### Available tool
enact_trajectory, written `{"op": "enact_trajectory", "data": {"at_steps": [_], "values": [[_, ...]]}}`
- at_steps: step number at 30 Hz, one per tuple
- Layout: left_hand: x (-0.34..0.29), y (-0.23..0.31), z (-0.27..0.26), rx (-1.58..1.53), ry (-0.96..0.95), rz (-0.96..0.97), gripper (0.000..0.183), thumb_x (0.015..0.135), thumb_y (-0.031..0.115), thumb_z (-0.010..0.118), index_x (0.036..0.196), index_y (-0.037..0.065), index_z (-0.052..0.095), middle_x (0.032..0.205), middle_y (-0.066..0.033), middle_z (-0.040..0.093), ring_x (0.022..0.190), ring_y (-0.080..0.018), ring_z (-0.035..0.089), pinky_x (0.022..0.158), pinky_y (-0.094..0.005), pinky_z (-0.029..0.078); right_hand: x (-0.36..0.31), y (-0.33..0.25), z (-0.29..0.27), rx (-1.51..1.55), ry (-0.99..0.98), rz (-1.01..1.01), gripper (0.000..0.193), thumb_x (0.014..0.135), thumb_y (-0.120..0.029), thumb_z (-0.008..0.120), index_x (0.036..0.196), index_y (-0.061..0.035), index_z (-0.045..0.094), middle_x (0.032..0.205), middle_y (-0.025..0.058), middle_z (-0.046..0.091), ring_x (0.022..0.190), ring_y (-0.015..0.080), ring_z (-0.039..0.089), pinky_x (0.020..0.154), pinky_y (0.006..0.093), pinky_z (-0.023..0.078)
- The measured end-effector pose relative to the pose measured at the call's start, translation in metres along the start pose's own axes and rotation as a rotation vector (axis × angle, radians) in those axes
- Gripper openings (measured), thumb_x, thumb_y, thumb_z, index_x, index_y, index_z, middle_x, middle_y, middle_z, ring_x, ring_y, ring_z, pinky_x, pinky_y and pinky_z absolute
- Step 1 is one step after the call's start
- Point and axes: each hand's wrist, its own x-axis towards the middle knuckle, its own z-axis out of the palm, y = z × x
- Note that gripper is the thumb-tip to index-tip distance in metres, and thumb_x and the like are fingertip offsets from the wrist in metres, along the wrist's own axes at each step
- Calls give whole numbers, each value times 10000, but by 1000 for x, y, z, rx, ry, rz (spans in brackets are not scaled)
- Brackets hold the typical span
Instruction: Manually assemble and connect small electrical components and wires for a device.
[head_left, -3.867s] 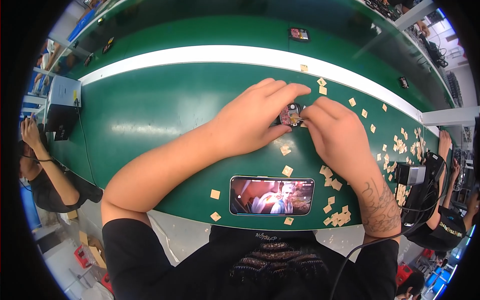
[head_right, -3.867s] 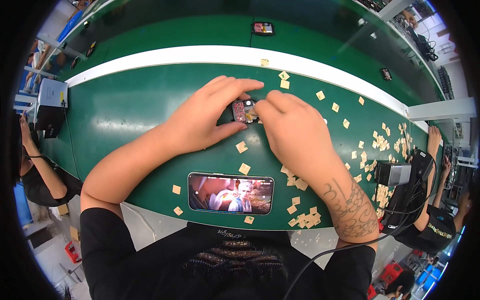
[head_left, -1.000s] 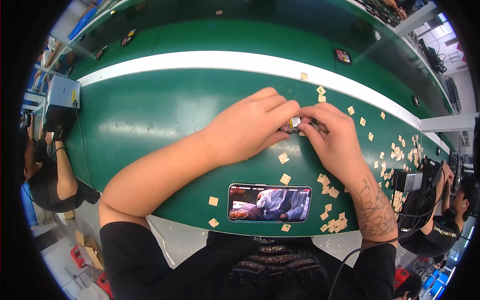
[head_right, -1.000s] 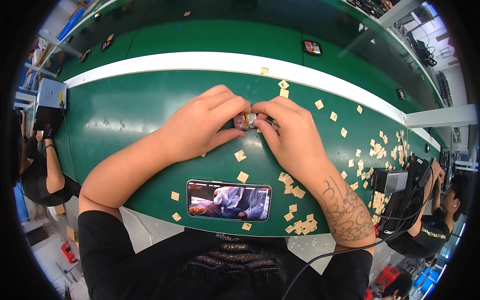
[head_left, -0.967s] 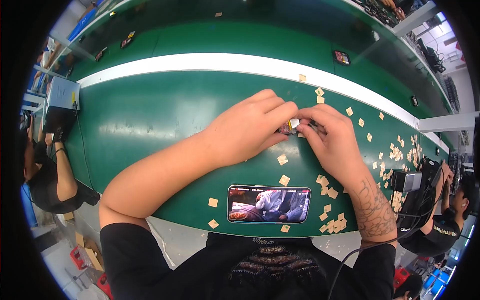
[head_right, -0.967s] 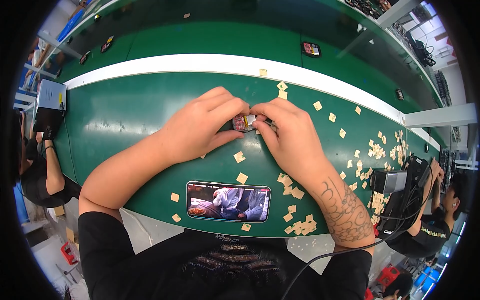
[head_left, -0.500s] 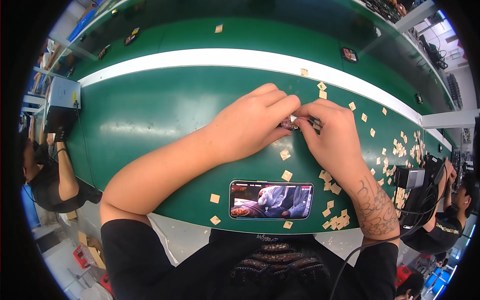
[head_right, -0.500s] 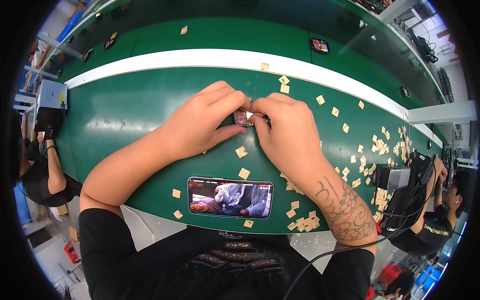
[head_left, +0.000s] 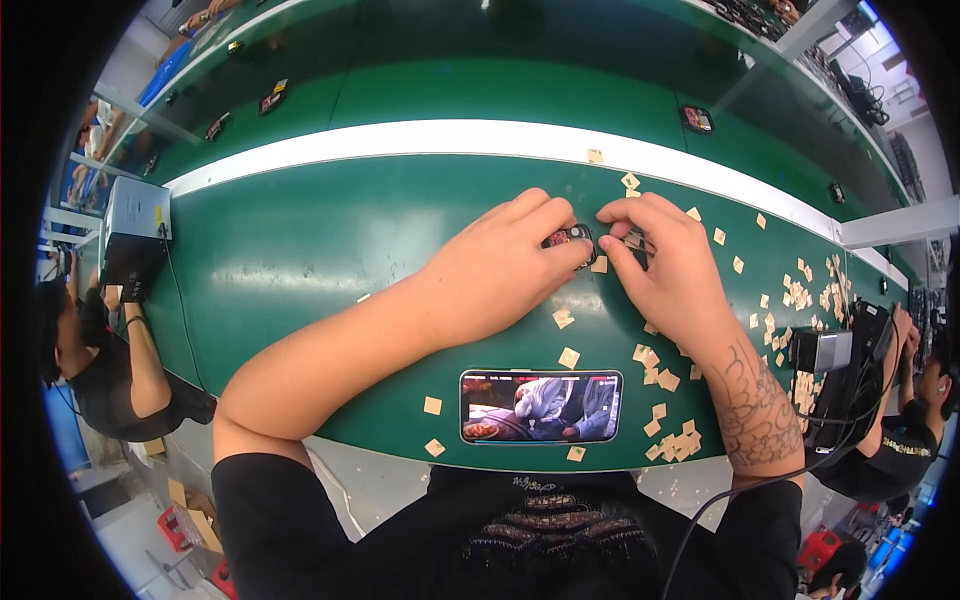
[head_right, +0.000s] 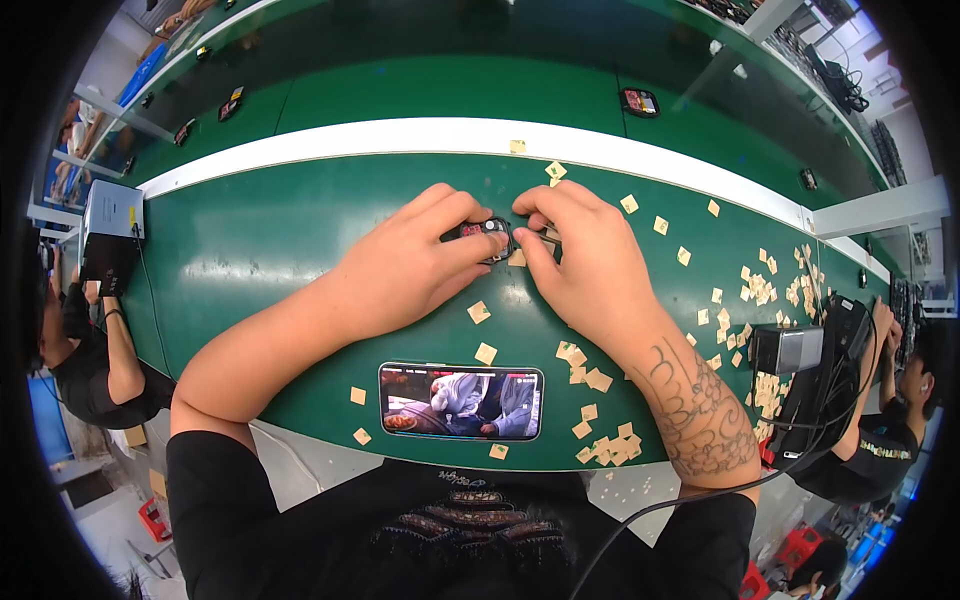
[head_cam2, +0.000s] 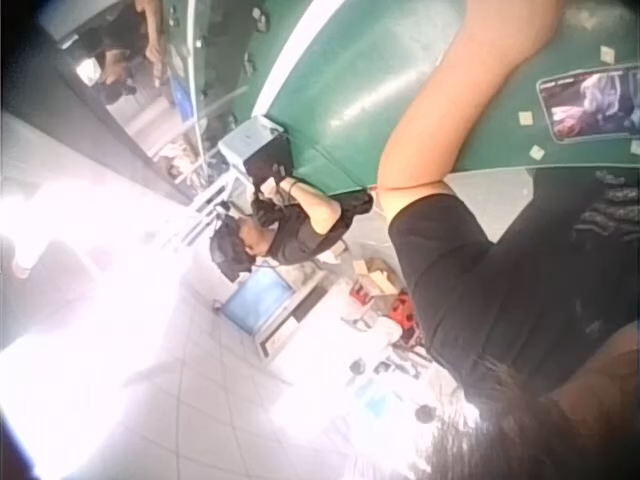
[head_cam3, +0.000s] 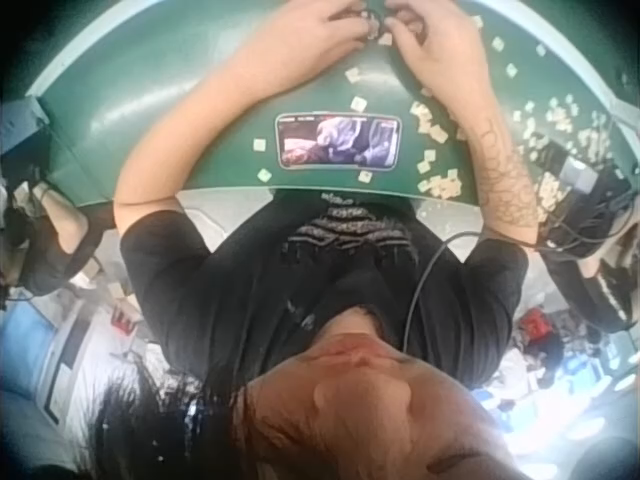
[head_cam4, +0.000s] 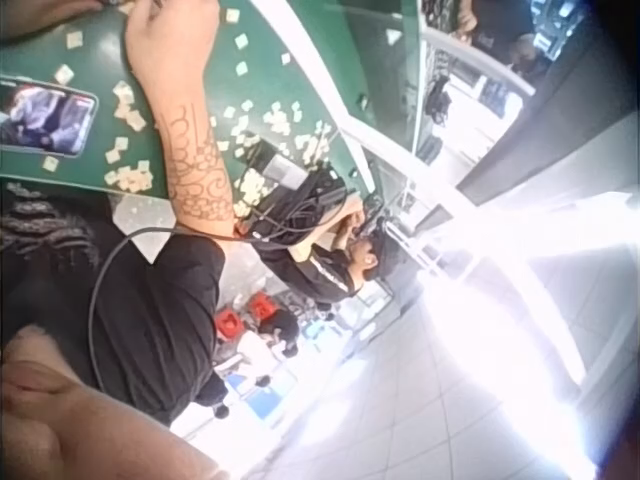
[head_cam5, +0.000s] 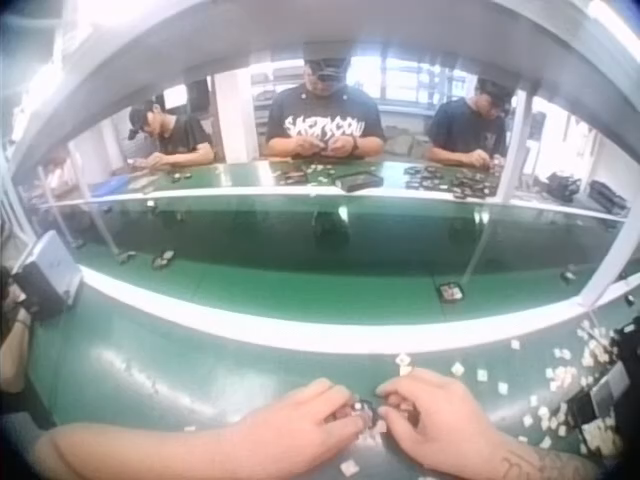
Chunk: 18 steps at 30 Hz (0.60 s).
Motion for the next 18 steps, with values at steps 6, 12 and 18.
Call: {"op": "enact_trajectory", "data": {"at_steps": [6,12,18], "values": [[3,-7,-3,-199,92,21,426,843,57,855,1239,46,697,1125,-111,655,1061,-315,652,904,-412,580,1,-1,-3,79,-11,-19,191,932,-21,738,1121,-12,713,929,127,733,856,286,742,744,382,580],[3,-1,-2,-322,163,-17,525,817,12,872,1295,27,655,1221,-126,676,1045,-310,669,857,-395,579,-1,-1,-5,383,-145,175,190,979,-16,715,1161,37,710,886,98,775,724,119,676,684,286,537],[6,-2,-11,-601,10,-280,408,913,-24,780,1301,9,660,1107,-108,746,873,-209,699,766,-317,560,-4,-2,-2,416,-54,181,184,970,-8,729,1147,37,706,866,93,749,728,103,671,659,260,520]]}}
